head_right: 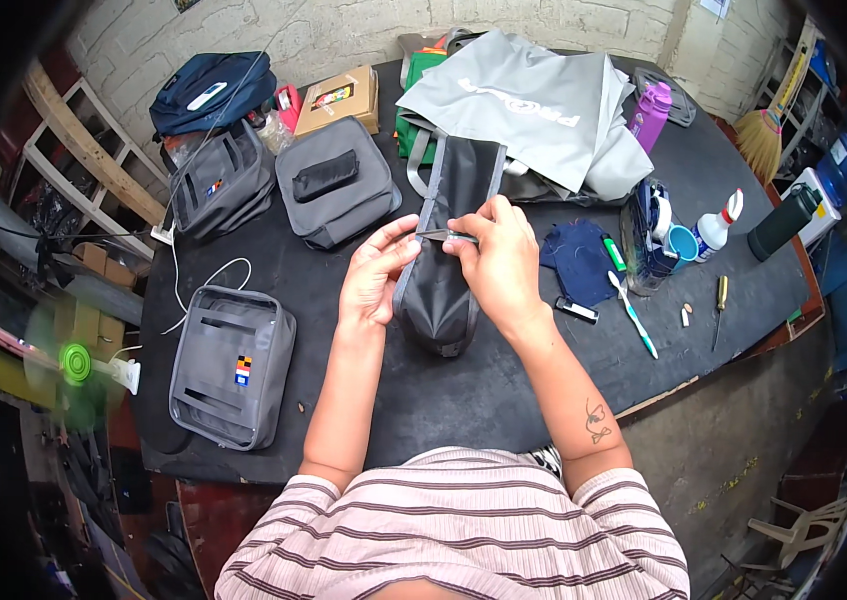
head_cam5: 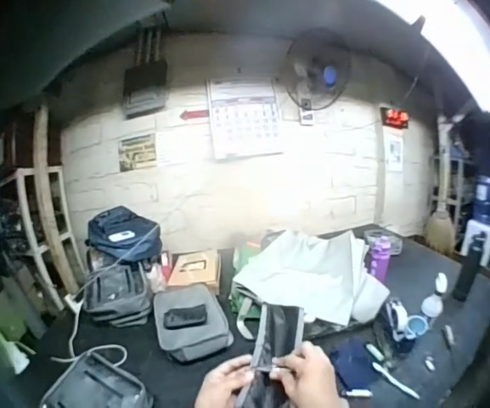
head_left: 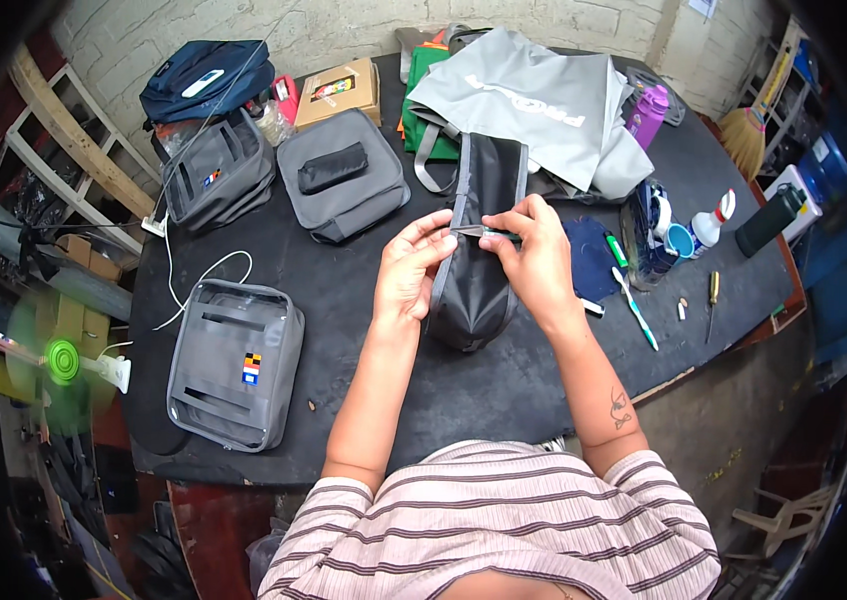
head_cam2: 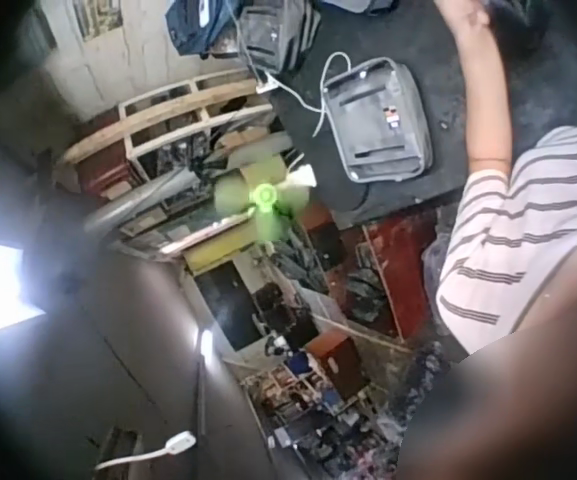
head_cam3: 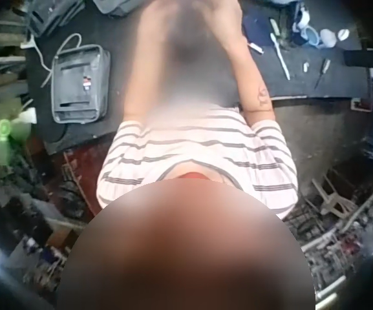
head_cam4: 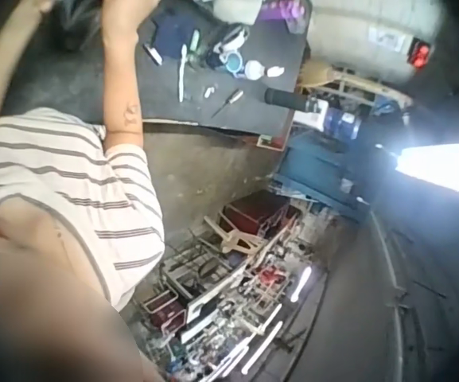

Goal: The recorder is inspecting grey textile organizer bags, removing loose threads with tweezers and snips, and cleaning surfaces with a toothbrush.

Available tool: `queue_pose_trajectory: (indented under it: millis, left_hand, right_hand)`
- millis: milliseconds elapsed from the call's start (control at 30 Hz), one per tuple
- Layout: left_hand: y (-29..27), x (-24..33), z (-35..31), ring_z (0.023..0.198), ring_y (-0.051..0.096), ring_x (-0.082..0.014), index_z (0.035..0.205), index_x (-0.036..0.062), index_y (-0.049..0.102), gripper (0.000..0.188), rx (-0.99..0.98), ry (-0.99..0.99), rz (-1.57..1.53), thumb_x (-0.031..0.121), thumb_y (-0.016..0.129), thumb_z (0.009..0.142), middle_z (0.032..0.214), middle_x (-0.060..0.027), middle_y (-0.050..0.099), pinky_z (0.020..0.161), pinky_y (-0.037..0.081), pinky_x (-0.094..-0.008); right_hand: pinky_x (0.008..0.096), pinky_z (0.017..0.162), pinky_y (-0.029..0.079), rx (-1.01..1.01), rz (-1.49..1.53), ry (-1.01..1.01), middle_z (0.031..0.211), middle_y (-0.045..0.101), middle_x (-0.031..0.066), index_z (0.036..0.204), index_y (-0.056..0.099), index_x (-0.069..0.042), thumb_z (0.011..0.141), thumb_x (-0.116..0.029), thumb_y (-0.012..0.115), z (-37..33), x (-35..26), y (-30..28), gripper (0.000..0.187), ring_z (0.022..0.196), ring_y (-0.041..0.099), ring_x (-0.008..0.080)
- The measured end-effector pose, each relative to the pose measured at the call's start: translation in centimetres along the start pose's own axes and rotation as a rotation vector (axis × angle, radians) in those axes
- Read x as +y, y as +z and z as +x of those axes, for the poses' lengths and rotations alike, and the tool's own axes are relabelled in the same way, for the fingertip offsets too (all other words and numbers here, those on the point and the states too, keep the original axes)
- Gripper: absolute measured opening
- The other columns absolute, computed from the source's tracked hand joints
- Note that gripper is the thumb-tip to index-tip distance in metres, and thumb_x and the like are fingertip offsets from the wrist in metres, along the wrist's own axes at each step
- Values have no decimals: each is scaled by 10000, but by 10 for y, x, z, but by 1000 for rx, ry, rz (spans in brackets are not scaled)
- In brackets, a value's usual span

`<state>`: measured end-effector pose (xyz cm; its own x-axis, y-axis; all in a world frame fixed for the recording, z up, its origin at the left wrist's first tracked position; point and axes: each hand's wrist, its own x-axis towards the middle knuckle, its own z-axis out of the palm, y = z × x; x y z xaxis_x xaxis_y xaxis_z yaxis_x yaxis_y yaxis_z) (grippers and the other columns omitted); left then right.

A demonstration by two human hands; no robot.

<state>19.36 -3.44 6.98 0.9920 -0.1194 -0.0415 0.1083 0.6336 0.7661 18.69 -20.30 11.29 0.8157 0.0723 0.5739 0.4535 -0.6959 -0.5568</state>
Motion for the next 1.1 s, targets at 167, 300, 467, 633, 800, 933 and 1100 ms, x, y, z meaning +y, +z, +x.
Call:
queue_pose_trajectory:
  millis: [167,300,467,633,800,933,1100]
  left_hand:
    - [-4,7,12,679,580,-72,1118,-8,618,222,60,172,214,77,595,914,850,-39,646,588,478,-208]
    - [17,34,40,669,485,-50,1124,62,669,232,110,360,631,141,555,939,767,38,557,578,421,-209]
    - [26,39,92,631,480,-55,1210,120,647,348,-75,21,795,72,552,878,792,36,582,612,437,-206]
    - [33,40,92,566,400,-24,1142,36,674,390,-45,456,770,-74,525,799,671,58,506,522,334,-198]
    - [56,50,47,612,387,-22,1161,55,671,355,-7,732,700,-75,535,860,733,56,482,562,348,-176]
    - [41,24,46,642,402,-25,1133,73,693,302,97,784,731,-41,570,883,797,34,471,577,361,-183]
    - [40,10,38,699,429,-3,1175,21,658,299,173,714,589,-23,557,897,850,59,545,612,346,-157]
  right_hand:
    - [340,790,468,282,251,7,960,545,120,999,668,-47,814,-138,701,-6,19,5,209,900,568,248]
    - [366,877,433,368,207,350,1055,509,158,1121,513,-8,980,-238,515,-42,102,13,270,969,545,278]
    - [464,810,418,-60,-275,393,996,548,156,1007,605,-75,824,-249,689,-124,141,27,266,956,535,363]
    - [449,852,369,-51,-406,268,1064,502,99,1098,632,-114,778,-267,727,-135,134,20,367,1003,460,319]
    - [452,868,373,15,-625,419,1116,511,116,1161,590,-98,778,-159,704,-130,180,5,404,1020,468,332]
    - [450,864,387,-89,-583,433,1017,564,137,1109,584,-69,792,-136,686,-122,197,4,340,975,511,331]
    - [375,895,432,282,228,435,1057,588,183,1167,489,3,994,-241,436,-80,124,-3,304,993,569,302]
